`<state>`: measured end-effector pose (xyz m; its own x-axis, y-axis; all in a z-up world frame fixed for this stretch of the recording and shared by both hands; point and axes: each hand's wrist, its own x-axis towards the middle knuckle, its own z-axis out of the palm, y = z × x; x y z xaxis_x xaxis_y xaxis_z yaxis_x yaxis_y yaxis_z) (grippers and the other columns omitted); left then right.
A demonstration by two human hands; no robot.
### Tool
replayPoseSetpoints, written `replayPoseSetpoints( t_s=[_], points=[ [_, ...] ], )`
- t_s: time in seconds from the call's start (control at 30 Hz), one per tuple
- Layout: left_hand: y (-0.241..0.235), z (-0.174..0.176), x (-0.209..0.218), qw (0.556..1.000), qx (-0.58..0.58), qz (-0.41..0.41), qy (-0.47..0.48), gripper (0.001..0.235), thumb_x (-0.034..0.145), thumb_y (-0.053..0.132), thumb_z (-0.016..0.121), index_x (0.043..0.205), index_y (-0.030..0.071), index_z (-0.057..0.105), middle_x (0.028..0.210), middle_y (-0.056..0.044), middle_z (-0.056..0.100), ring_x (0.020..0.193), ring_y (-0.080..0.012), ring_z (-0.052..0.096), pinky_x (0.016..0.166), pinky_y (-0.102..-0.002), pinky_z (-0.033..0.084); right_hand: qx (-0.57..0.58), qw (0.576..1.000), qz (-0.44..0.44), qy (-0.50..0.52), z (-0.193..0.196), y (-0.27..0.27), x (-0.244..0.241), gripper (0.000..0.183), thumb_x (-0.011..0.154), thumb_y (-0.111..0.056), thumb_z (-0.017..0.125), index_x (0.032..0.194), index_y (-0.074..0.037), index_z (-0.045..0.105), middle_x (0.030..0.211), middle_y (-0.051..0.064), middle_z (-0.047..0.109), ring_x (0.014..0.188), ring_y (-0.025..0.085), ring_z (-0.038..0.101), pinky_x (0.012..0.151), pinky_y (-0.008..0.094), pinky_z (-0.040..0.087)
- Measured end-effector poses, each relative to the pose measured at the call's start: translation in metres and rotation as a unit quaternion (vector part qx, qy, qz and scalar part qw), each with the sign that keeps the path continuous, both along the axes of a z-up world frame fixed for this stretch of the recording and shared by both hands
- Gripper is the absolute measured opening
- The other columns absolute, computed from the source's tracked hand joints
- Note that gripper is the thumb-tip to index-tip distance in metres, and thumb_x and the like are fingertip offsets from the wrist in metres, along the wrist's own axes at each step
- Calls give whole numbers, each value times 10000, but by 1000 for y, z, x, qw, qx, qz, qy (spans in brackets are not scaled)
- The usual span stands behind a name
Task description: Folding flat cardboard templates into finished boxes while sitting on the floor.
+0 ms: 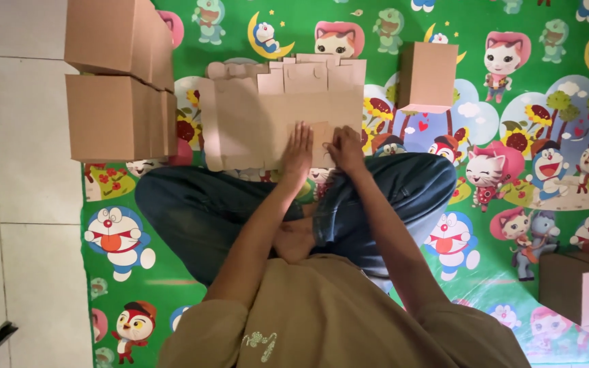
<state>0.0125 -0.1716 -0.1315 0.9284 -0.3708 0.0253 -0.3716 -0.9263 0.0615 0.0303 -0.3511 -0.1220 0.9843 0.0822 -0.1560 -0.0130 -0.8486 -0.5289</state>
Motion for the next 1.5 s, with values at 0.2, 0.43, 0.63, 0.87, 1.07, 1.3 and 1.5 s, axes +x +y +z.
replayPoseSetpoints(
  t_s=[0.2,0.43,0.63,0.87,1.07,1.3,1.5],
  points=[
    [-13,-50,-29,993,-72,9,-92,572,966,67,463,1535,122,473,1566,-294,427,1456,-546,360,1201,-645,267,-56,990,-88,95,-32,-3,23,216,717,-357,875,773,-221,715,887,86,662,952,364,708,859,476,576],
    [5,6,-22,991,3,-49,121,775,946,63,556,1647,164,242,1689,-278,172,1528,-555,180,1243,-617,184,15,988,-65,136,-25,-9,33,221,675,-353,905,779,-224,759,787,68,745,888,335,743,781,408,581],
    [8,-15,-3,960,-2,-86,267,1301,636,218,890,1675,201,108,1691,-313,10,1520,-613,15,1242,-620,117,-124,975,-44,181,-17,-7,44,219,620,-531,883,723,-398,743,773,-70,740,925,239,758,876,331,587],
    [10,-47,-17,985,-66,-110,119,1538,395,185,987,1664,201,118,1646,-380,135,1453,-673,202,1183,-677,258,-184,954,-42,233,-27,-1,50,272,694,-547,819,841,-324,772,922,-4,780,1033,301,751,934,408,581],
    [8,-54,-16,988,-61,-112,89,1573,386,242,997,1664,212,79,1645,-384,140,1434,-679,239,1148,-694,278,-171,966,-45,188,-40,-11,42,129,765,-547,708,802,-424,727,887,-99,754,977,253,758,960,362,571],
    [-6,-63,-10,974,104,-101,172,1545,506,559,957,1649,241,-32,1686,-321,62,1484,-626,184,1151,-652,265,-160,968,-59,186,-69,-26,43,215,779,-574,636,858,-391,716,976,-54,757,1017,321,747,957,418,579],
    [-22,15,12,904,204,-68,369,1138,885,380,718,1642,297,-128,1688,-274,-156,1501,-627,-111,1123,-685,215,-203,953,-53,218,-68,-19,52,188,770,-534,664,876,-396,737,1002,-58,779,1024,283,758,951,380,585]
  ],
)
